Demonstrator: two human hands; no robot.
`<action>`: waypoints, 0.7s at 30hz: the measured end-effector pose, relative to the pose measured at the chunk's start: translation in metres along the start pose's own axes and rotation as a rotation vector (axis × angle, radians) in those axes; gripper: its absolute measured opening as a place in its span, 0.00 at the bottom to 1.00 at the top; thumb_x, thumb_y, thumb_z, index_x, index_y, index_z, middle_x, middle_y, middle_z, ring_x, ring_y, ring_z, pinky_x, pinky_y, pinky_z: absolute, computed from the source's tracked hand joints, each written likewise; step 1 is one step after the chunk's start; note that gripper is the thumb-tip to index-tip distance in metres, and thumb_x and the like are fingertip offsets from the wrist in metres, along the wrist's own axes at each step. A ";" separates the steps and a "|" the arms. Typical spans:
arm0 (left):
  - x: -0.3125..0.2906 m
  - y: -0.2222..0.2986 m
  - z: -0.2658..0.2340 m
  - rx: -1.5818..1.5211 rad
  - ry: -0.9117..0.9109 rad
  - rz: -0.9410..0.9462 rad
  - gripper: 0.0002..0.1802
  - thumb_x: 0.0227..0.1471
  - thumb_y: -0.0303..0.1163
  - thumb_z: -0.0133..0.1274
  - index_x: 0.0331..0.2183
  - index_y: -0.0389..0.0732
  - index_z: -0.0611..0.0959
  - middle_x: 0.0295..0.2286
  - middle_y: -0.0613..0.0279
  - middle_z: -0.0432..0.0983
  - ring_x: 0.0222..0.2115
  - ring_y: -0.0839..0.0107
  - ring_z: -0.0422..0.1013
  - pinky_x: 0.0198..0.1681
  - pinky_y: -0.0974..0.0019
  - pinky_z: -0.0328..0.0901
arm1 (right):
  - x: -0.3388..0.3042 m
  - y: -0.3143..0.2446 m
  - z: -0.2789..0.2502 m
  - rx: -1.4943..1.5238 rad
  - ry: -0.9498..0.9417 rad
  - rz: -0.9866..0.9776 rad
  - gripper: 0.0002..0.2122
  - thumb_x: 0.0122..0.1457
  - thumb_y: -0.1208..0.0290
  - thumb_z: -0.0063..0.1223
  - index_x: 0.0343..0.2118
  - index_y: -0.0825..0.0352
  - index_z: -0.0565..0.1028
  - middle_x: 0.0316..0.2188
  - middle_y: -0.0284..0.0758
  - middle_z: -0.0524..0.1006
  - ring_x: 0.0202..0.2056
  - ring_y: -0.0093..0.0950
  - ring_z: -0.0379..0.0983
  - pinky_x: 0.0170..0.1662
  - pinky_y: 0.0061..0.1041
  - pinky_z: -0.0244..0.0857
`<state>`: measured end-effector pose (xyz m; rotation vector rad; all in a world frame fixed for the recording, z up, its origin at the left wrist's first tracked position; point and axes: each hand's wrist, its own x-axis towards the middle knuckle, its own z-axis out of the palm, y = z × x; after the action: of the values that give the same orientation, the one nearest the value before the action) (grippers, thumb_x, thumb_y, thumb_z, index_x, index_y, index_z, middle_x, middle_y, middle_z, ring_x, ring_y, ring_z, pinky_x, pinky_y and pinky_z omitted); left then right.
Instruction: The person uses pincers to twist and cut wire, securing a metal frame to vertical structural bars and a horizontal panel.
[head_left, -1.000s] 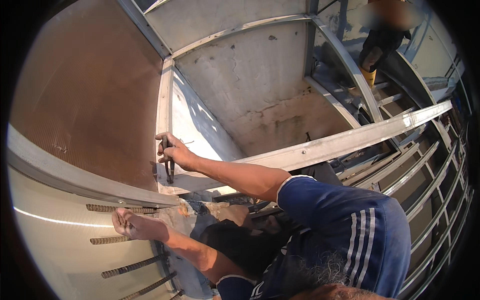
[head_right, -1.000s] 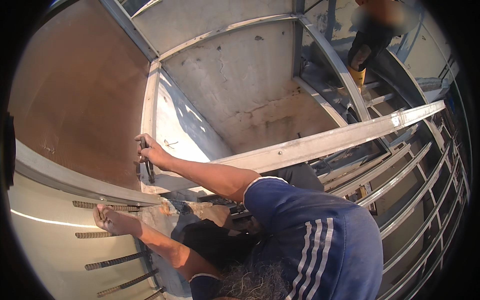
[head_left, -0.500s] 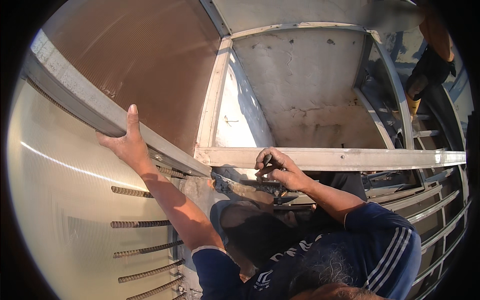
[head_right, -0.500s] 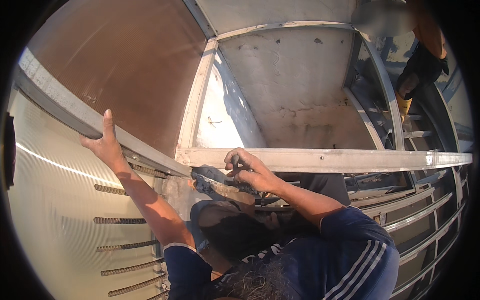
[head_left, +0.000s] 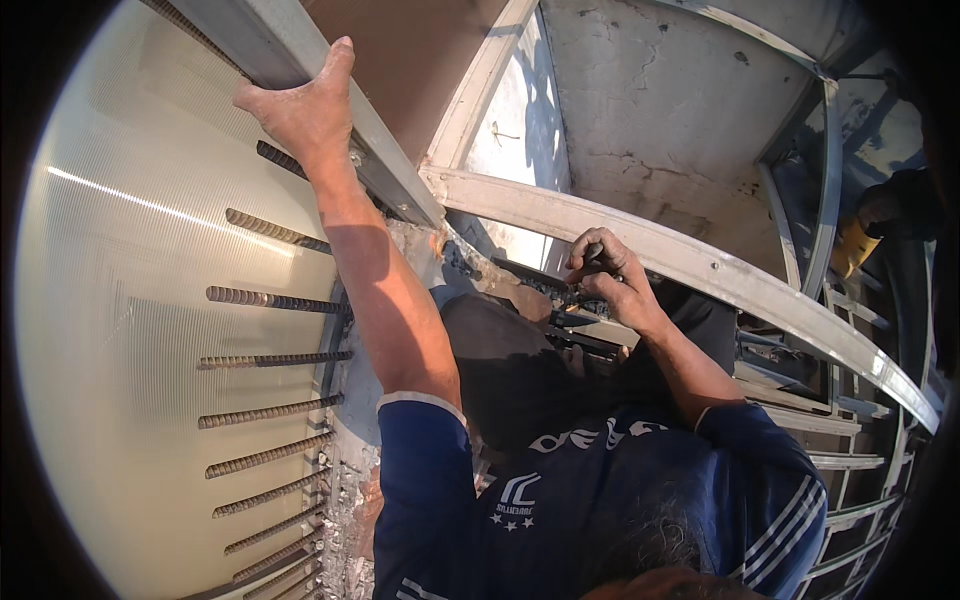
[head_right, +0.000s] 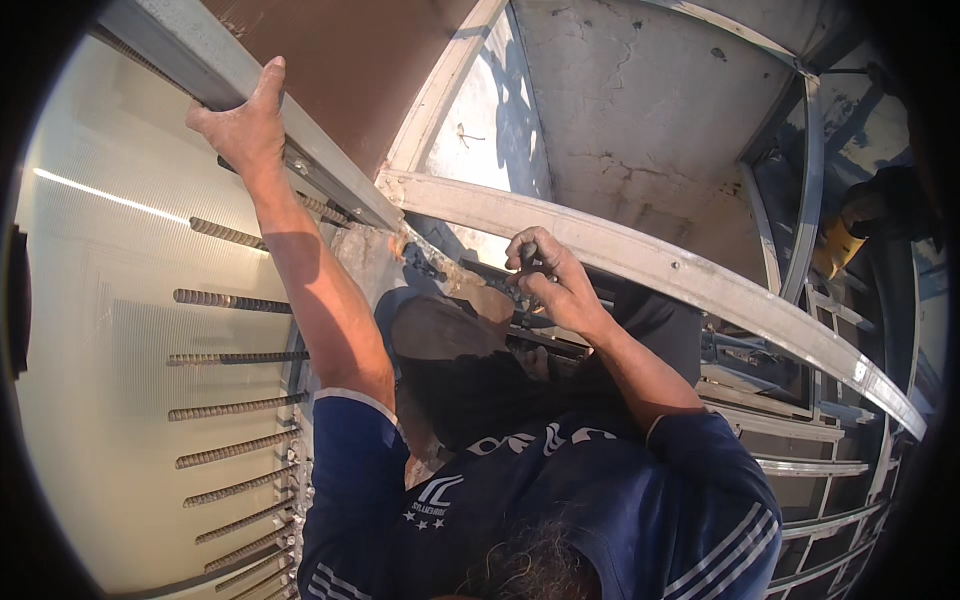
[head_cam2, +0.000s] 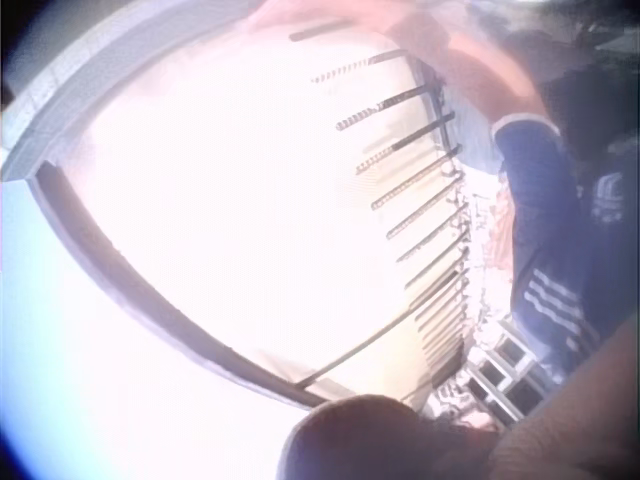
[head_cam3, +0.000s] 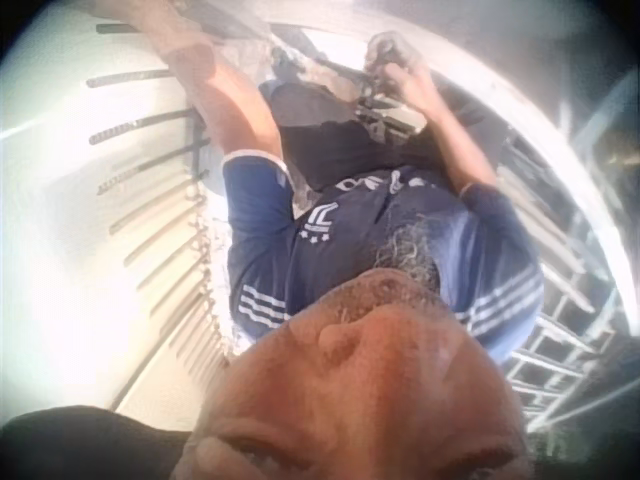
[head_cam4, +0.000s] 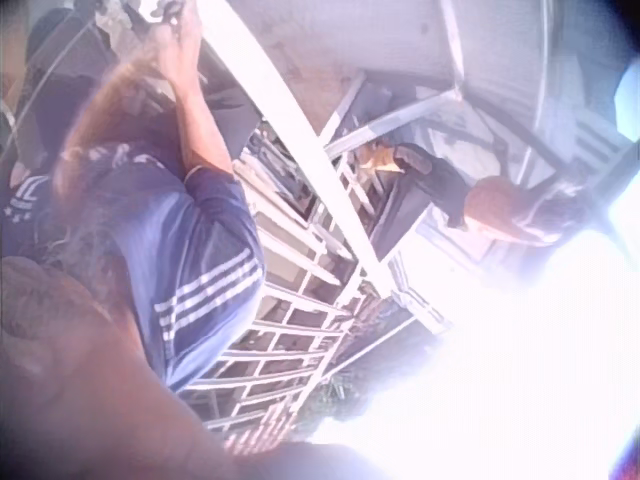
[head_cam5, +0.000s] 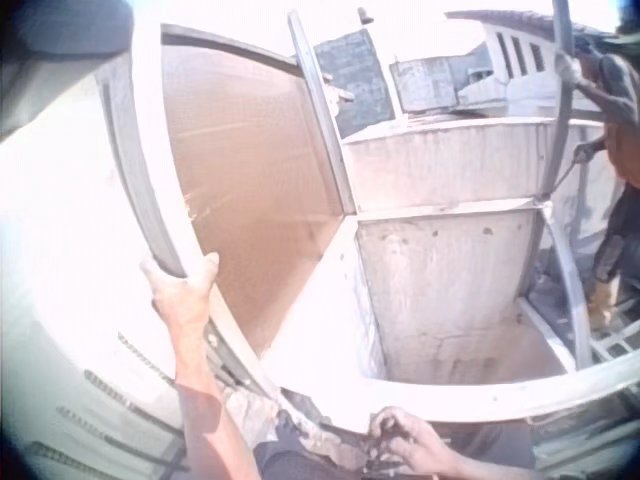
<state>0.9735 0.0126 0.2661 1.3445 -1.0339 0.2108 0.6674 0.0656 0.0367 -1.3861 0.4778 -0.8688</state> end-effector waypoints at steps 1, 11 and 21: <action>-0.008 -0.015 0.007 0.094 0.022 0.177 0.55 0.38 0.39 0.76 0.54 0.20 0.58 0.49 0.37 0.62 0.53 0.51 0.66 0.59 0.54 0.63 | -0.004 -0.004 0.012 0.073 0.017 0.009 0.14 0.50 0.83 0.42 0.42 0.67 0.69 0.36 0.30 0.68 0.38 0.20 0.66 0.46 0.26 0.69; 0.006 -0.015 -0.002 0.110 0.124 0.229 0.54 0.38 0.37 0.73 0.57 0.21 0.61 0.50 0.33 0.69 0.52 0.45 0.68 0.59 0.50 0.62 | -0.006 0.012 0.009 0.076 -0.043 0.237 0.13 0.54 0.80 0.46 0.43 0.67 0.74 0.32 0.33 0.76 0.32 0.21 0.72 0.35 0.21 0.68; 0.045 -0.038 -0.023 0.142 0.209 0.138 0.55 0.37 0.41 0.74 0.57 0.20 0.64 0.52 0.29 0.70 0.54 0.46 0.69 0.60 0.53 0.61 | -0.052 0.011 -0.047 0.087 0.188 0.394 0.14 0.48 0.77 0.46 0.39 0.69 0.75 0.31 0.34 0.77 0.31 0.22 0.71 0.35 0.21 0.67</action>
<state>1.0354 0.0029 0.2738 1.3470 -0.9486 0.5264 0.6026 0.0744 0.0081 -1.0854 0.8170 -0.6885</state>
